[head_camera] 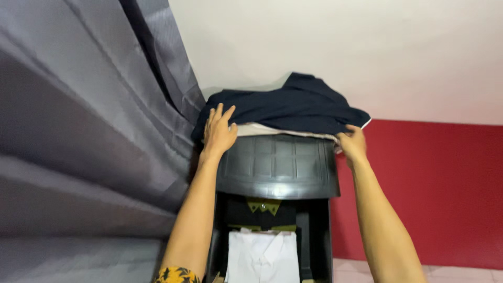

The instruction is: The person opens a drawer, removes folded clothes one by one to stack them on top of the drawer unit, and pushes the drawer closed.

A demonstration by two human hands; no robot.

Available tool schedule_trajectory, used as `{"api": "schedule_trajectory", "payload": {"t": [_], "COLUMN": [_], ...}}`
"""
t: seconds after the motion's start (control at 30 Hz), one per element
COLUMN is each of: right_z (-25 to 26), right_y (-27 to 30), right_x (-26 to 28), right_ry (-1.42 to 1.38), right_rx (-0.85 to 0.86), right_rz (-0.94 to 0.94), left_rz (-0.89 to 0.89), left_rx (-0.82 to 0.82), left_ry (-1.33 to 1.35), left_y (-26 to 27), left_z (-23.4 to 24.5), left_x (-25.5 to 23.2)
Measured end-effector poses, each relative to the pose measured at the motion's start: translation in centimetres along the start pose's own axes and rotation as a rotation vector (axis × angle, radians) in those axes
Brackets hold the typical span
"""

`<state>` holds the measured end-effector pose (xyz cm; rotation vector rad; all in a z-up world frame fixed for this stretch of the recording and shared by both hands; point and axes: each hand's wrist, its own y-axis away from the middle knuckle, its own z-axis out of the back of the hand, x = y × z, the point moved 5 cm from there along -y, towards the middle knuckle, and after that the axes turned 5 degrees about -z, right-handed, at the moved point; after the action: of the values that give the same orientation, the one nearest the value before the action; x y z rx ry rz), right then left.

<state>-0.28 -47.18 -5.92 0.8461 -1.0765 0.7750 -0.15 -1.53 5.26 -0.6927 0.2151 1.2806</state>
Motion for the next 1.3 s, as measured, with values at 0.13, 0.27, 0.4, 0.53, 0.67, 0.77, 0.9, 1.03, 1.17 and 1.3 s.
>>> {"api": "schedule_trajectory", "payload": {"t": [0.13,0.27,0.4,0.53,0.67,0.77,0.9,1.03,1.17,1.3], "right_z": [-3.5,-5.8,-7.6,-9.2,-11.1,-11.9,-11.8,-11.2,-10.5,-9.7], "right_y": [9.1,18.7,25.9,30.6,34.6,35.8,36.8,37.6,38.1,37.9], "right_x": [3.6,2.5,-4.2,-12.4,-18.0,-20.4,-21.4,-19.8,-18.0,-15.6], "right_ry": [0.04,0.15,0.326,0.748,1.031,1.11,1.229,1.22,1.263,1.167], "right_rx": [0.25,0.561,0.844,0.909,0.907,0.906,0.941,0.875,0.84,0.789], "right_rz": [-0.012,-0.068,-0.084,0.071,0.185,0.247,0.251,0.33,0.463,0.494], "left_rz": [-0.047,0.06,0.038,0.075,0.191,0.158,0.029,-0.039,-0.09,-0.047], "left_rx": [-0.099,0.06,0.52,0.928,1.144,1.124,1.017,0.96,0.821,0.747], "left_ry": [0.16,0.281,0.44,0.288,0.003,-0.126,-0.198,-0.334,-0.288,-0.107], "left_y": [4.2,10.9,19.9,30.0,36.0,37.7,38.6,38.3,38.2,36.5], "left_z": [3.0,3.6,-0.8,-9.1,-14.8,-17.4,-20.2,-21.2,-19.1,-13.7], "left_x": [-4.2,-6.0,-5.5,-2.5,-0.1,0.6,2.2,3.2,1.9,-1.2]}}
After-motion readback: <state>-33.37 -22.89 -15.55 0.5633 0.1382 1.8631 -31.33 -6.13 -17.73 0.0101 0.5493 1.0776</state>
